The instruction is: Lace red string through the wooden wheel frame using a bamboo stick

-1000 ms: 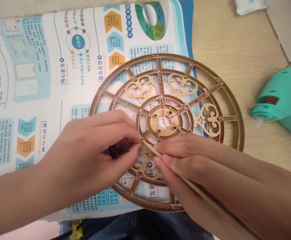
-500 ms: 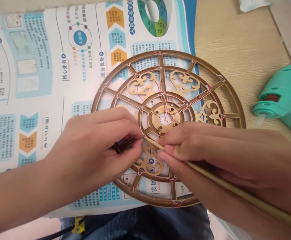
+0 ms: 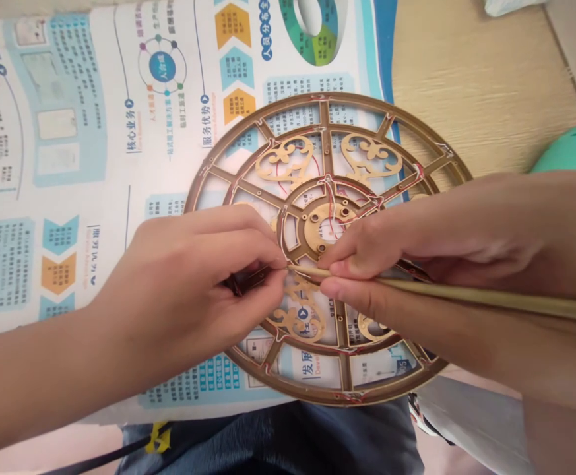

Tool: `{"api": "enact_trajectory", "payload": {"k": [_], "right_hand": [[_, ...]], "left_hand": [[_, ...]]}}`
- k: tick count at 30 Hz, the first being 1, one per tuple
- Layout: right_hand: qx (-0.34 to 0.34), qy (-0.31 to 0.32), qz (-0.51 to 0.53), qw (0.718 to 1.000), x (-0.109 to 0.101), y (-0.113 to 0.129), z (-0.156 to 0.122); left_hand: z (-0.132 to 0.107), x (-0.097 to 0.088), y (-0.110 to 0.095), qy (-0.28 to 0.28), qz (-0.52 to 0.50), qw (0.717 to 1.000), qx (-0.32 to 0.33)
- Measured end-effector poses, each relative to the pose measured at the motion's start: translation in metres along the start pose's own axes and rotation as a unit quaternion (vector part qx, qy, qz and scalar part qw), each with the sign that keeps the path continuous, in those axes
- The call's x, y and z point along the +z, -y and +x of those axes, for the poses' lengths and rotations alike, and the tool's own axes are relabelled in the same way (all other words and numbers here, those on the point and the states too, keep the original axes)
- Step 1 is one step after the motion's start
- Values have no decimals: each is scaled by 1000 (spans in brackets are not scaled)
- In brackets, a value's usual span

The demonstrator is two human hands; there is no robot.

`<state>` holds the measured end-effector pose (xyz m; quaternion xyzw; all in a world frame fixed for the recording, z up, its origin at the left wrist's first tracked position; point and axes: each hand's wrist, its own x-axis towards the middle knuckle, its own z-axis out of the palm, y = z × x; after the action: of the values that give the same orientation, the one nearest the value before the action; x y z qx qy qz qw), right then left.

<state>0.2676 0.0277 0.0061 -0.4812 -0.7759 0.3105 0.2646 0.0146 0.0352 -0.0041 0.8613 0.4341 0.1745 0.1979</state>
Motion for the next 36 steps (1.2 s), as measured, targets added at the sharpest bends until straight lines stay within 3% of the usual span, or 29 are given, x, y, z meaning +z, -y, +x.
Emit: {"api": "enact_trajectory", "payload": {"k": [6, 9, 12, 18, 29, 36], "right_hand": [[18, 45, 4, 999, -7, 5, 21], [-15, 66, -9, 998, -7, 6, 21], [-44, 52, -11, 998, -2, 8, 15], [1, -15, -14, 1000, 11, 17, -3], [42, 7, 51, 998, 12, 15, -2], [7, -31, 30, 999, 23, 23, -4]], "left_hand": [[-3, -8, 5, -12, -32, 999, 40], [-2, -10, 5, 0, -36, 999, 35], [-2, -9, 6, 5, -41, 998, 36], [-3, -8, 8, -2, -49, 997, 52], [-3, -9, 6, -7, -40, 997, 61], [-4, -9, 6, -8, -35, 998, 59]]}}
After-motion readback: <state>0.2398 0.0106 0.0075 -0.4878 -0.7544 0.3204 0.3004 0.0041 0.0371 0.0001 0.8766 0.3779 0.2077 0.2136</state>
